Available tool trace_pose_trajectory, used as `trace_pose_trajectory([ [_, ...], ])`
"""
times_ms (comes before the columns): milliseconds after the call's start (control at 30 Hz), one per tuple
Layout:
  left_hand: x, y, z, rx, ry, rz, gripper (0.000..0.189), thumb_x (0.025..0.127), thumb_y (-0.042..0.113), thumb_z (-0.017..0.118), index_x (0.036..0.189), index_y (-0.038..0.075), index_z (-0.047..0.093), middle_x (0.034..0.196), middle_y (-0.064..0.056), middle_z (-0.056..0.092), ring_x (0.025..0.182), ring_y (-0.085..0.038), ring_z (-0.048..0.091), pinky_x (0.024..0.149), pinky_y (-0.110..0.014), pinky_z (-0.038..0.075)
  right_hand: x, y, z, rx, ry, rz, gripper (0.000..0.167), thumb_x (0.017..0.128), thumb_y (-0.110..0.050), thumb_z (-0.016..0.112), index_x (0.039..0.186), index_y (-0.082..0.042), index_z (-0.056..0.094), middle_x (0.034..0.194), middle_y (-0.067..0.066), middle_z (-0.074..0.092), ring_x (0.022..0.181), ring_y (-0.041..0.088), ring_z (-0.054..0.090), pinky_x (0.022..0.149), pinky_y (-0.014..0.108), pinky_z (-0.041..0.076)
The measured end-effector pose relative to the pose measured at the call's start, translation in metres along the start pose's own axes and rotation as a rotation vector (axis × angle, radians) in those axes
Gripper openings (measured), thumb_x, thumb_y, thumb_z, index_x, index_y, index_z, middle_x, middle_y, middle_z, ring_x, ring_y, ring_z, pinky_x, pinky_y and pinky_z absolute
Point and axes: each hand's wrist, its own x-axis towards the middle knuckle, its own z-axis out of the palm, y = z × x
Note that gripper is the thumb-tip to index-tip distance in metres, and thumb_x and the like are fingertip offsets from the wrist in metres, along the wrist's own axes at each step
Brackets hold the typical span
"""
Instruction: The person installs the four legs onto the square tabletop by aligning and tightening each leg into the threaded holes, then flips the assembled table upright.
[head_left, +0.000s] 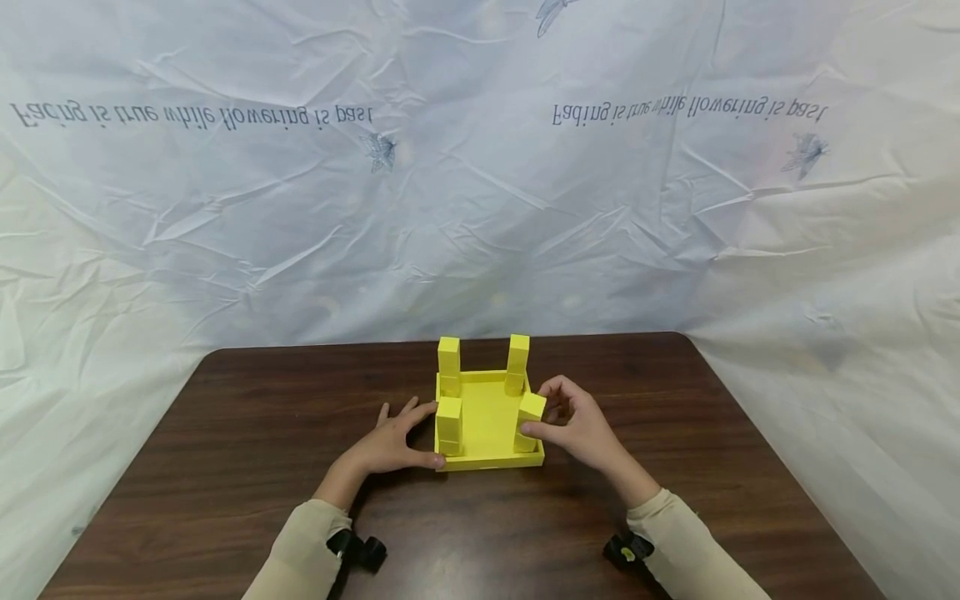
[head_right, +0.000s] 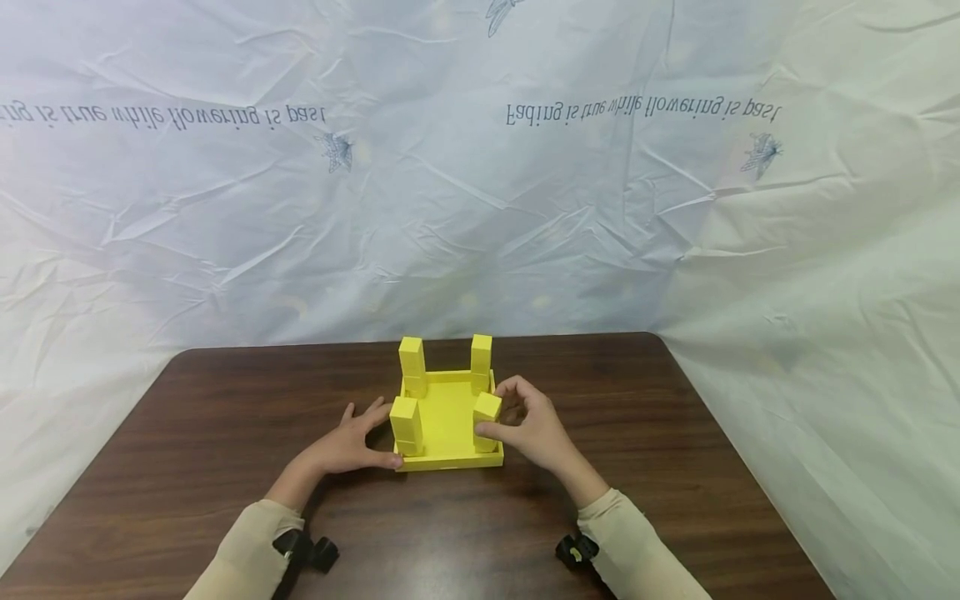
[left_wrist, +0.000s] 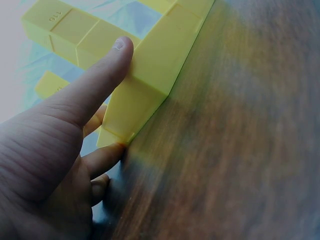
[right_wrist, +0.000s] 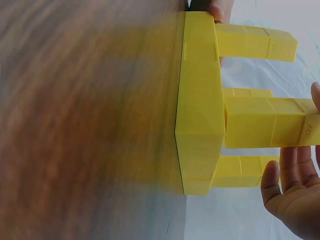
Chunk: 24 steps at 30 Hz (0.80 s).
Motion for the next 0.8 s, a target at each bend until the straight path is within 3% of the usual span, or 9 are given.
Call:
trace_pose_trajectory([
  [133,0.000,0.000,0.000,-0.004,-0.002,0.000,0.105,0.085,0.054,0.086,0.166,0.012,0.035,0.170,-0.018,0.032,0.161,-0.043,0.012,0.121,-0.071,-0.014,0.000,-0.001,-0.001,-0.009,-0.003,-0.014,0.039,0.088,-0.007,0.087,0.120,-0.008,0.064,0.098,0.011,0.063,0.078,0.025,0.061,0.069,0.030,0.055],
  [233,-0.001,0.000,0.000,-0.006,-0.004,-0.001,0.105,0.085,0.054,0.086,0.166,0.012,0.034,0.170,-0.018,0.032,0.161,-0.043,0.012,0.121,-0.071,-0.014,0.000,-0.001,-0.005,-0.024,-0.025,-0.031,0.048,0.089,-0.008,0.087,0.130,-0.009,0.063,0.112,0.012,0.065,0.083,0.028,0.062,0.073,0.031,0.056],
  [367,0.000,0.000,-0.001,-0.006,-0.005,-0.004,0.106,0.085,0.055,0.086,0.166,0.012,0.034,0.169,-0.018,0.033,0.161,-0.042,0.012,0.121,-0.071,-0.013,0.002,0.000,-0.012,-0.015,-0.091,-0.066,0.062,0.090,-0.009,0.086,0.145,-0.008,0.058,0.138,0.020,0.061,0.107,0.026,0.065,0.086,0.038,0.059],
  [533,0.000,0.001,-0.001,-0.006,-0.006,-0.001,0.105,0.085,0.054,0.086,0.166,0.011,0.034,0.169,-0.018,0.033,0.161,-0.042,0.012,0.121,-0.071,-0.013,0.004,0.004,-0.021,0.053,-0.191,-0.096,0.071,0.093,-0.006,0.082,0.156,-0.008,0.049,0.152,0.028,0.052,0.135,0.014,0.056,0.101,0.049,0.055],
  [800,-0.001,0.001,-0.001,-0.003,-0.007,-0.004,0.106,0.085,0.055,0.086,0.166,0.012,0.034,0.169,-0.018,0.033,0.161,-0.042,0.012,0.121,-0.070,-0.013,0.005,0.009,-0.023,0.156,-0.277,-0.058,0.068,0.098,-0.003,0.075,0.158,0.003,0.042,0.159,0.024,0.046,0.137,0.010,0.055,0.102,0.060,0.053],
])
